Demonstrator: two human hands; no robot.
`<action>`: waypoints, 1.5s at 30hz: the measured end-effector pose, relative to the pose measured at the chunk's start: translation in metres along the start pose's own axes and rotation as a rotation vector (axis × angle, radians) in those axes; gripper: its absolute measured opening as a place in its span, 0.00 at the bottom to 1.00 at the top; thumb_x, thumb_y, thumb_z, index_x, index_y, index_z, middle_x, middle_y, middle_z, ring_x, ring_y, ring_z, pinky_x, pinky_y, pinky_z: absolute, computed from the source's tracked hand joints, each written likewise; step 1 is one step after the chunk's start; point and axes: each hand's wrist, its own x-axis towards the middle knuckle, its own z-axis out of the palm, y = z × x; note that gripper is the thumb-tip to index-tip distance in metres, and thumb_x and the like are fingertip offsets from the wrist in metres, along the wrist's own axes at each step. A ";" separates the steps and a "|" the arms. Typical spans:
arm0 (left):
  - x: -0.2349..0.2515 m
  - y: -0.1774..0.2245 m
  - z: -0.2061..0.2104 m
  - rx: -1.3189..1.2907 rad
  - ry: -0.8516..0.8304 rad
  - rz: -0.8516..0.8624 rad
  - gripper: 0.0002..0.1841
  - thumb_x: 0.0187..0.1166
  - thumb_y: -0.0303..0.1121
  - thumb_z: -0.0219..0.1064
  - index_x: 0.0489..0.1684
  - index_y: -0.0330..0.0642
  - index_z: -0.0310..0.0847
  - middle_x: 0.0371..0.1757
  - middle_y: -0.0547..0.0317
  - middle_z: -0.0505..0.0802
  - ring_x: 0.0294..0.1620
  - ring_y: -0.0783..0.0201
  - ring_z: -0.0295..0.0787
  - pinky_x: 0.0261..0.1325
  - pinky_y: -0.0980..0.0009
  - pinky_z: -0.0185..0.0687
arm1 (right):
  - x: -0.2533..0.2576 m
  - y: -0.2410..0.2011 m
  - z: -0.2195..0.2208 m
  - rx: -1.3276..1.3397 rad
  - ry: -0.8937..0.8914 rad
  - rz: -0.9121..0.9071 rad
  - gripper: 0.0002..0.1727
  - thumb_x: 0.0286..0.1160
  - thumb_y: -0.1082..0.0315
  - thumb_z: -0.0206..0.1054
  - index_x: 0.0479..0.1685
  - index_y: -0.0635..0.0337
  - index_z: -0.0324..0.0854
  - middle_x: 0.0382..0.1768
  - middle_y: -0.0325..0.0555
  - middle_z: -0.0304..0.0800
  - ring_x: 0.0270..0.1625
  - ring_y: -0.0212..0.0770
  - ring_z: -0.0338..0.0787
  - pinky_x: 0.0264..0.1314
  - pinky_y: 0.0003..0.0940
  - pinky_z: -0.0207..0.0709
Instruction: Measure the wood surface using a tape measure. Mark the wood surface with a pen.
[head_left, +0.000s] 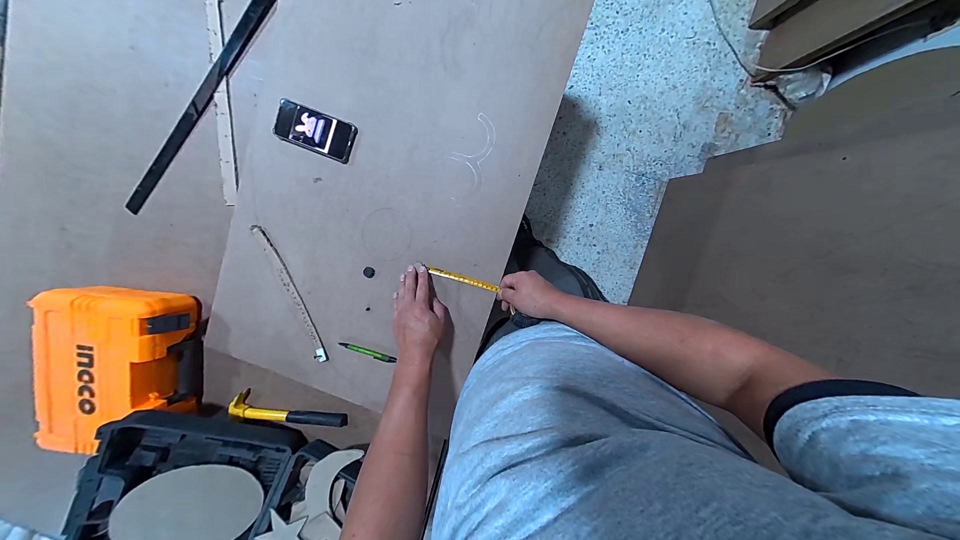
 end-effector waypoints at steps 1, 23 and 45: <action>0.000 0.000 0.000 0.001 -0.001 0.004 0.35 0.83 0.34 0.58 0.95 0.50 0.57 0.95 0.52 0.62 0.94 0.50 0.57 0.90 0.42 0.58 | 0.000 0.000 0.000 0.003 0.002 0.000 0.18 0.92 0.56 0.55 0.41 0.53 0.89 0.36 0.36 0.95 0.41 0.36 0.92 0.51 0.45 0.83; 0.004 -0.001 -0.004 0.021 -0.039 0.039 0.34 0.84 0.32 0.57 0.94 0.47 0.58 0.95 0.55 0.62 0.95 0.48 0.54 0.89 0.40 0.57 | -0.003 -0.002 0.003 0.025 0.030 0.009 0.17 0.92 0.58 0.55 0.40 0.52 0.88 0.33 0.36 0.94 0.37 0.35 0.91 0.46 0.43 0.82; 0.002 -0.004 -0.007 -0.076 -0.078 0.024 0.38 0.82 0.36 0.58 0.96 0.46 0.52 0.97 0.61 0.56 0.97 0.56 0.46 0.95 0.46 0.47 | -0.004 -0.006 0.003 -0.008 0.038 0.013 0.17 0.91 0.59 0.55 0.41 0.53 0.89 0.34 0.37 0.94 0.39 0.36 0.92 0.49 0.44 0.83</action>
